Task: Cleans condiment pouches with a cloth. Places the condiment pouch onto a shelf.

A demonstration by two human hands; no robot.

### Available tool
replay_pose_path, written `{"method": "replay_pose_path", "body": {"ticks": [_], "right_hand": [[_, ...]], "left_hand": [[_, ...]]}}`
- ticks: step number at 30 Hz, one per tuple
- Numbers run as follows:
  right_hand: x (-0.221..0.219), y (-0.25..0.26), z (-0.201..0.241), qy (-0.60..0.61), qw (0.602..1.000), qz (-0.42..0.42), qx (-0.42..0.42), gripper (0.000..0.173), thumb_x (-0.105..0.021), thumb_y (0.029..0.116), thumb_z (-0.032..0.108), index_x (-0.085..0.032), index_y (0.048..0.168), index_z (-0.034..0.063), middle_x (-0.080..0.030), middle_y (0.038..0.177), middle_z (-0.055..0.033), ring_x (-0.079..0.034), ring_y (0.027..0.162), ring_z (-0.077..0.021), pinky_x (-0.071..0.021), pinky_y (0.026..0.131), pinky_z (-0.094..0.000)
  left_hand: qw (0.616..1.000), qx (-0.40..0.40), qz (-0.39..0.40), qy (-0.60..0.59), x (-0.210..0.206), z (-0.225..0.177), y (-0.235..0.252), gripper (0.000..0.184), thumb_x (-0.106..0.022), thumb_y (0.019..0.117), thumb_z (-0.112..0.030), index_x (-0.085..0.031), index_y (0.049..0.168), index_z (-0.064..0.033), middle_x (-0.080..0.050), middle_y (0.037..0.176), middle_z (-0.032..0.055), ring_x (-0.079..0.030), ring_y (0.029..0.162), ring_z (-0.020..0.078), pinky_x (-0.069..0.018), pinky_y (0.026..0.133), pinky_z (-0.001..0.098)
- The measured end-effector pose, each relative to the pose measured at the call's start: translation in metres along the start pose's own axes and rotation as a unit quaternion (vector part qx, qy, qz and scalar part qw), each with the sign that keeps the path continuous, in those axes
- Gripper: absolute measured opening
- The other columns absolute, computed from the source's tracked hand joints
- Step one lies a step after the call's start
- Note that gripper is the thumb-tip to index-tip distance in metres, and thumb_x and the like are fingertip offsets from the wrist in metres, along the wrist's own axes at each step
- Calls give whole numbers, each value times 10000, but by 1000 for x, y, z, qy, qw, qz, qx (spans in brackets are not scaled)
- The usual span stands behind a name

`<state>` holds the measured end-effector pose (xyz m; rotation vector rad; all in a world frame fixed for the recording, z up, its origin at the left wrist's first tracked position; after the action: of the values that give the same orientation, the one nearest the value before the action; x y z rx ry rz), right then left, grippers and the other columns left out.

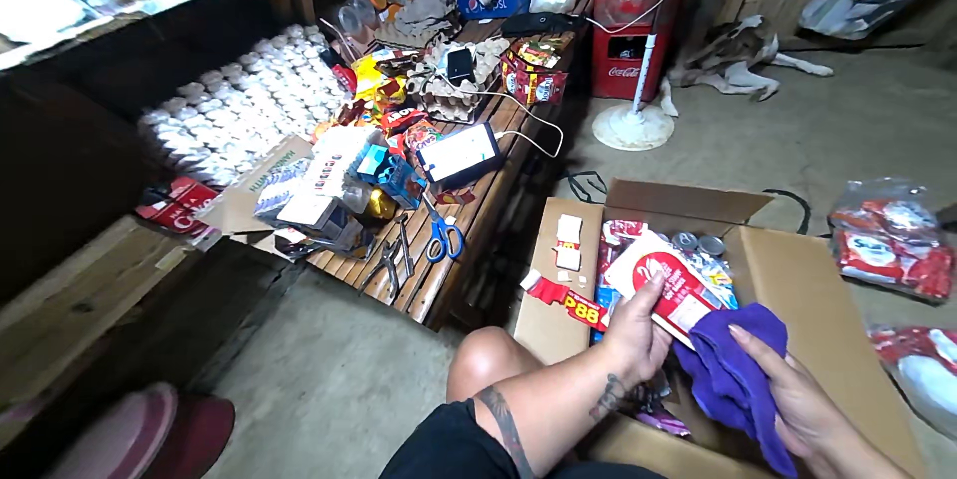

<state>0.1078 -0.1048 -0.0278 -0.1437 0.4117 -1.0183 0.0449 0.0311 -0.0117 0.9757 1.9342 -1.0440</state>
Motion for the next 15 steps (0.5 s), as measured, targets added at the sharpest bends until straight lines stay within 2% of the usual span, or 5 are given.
{"method": "replay_pose_path", "body": {"ticks": [3, 7, 10, 13, 15], "right_hand": [[6, 6, -8, 1, 1000, -9, -3, 254, -585, 956, 297, -609, 1128, 111, -738, 884, 39, -720, 816, -51, -617, 759, -252], [6, 8, -9, 11, 1000, -8, -2, 256, -535, 994, 304, -612, 1140, 108, -741, 907, 26, -724, 845, -58, -617, 781, -255], [6, 10, -7, 5, 1000, -13, -2, 285, -503, 1011, 337, -618, 1152, 117, -740, 918, 31, -722, 855, -57, -615, 787, -256], [9, 9, -1, -30, 998, -52, -1, 253, -427, 1058, 260, -611, 1146, 108, -725, 896, 52, -709, 839, -37, -609, 773, -246], [12, 11, 3, -53, 996, -66, 13, 214, -445, 1052, 202, -608, 1137, 91, -718, 882, 60, -706, 827, -26, -608, 772, -238]], "left_hand": [[1000, -2, 13, -5, 0, 1, 2, 293, -367, 1114, -237, -478, 1318, -57, -675, 1141, 115, -687, 1040, 201, -556, 944, 363], [1000, -4, 1, 15, 2, 1, 3, 436, -269, 1119, -371, -465, 1356, -62, -657, 1176, 125, -670, 1075, 208, -547, 954, 375], [1000, -5, 10, 21, 3, -1, 5, 480, -220, 1116, -406, -454, 1374, -76, -648, 1190, 123, -661, 1088, 209, -542, 959, 382], [999, -17, 33, 30, 1, -5, 4, 499, -185, 1119, -401, -456, 1376, -70, -646, 1197, 118, -651, 1107, 201, -528, 983, 386], [998, -24, 50, 34, -1, -8, 3, 506, -175, 1118, -398, -453, 1385, -71, -642, 1209, 116, -645, 1121, 197, -521, 997, 386]]}}
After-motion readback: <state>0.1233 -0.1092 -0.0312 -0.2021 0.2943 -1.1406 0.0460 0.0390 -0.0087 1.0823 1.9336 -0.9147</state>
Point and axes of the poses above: each hand's wrist, its own y-axis towards the middle knuckle, its own x-axis out of the back of the hand, z = x × y, the point moved 5 cm from there along y, towards the middle knuckle
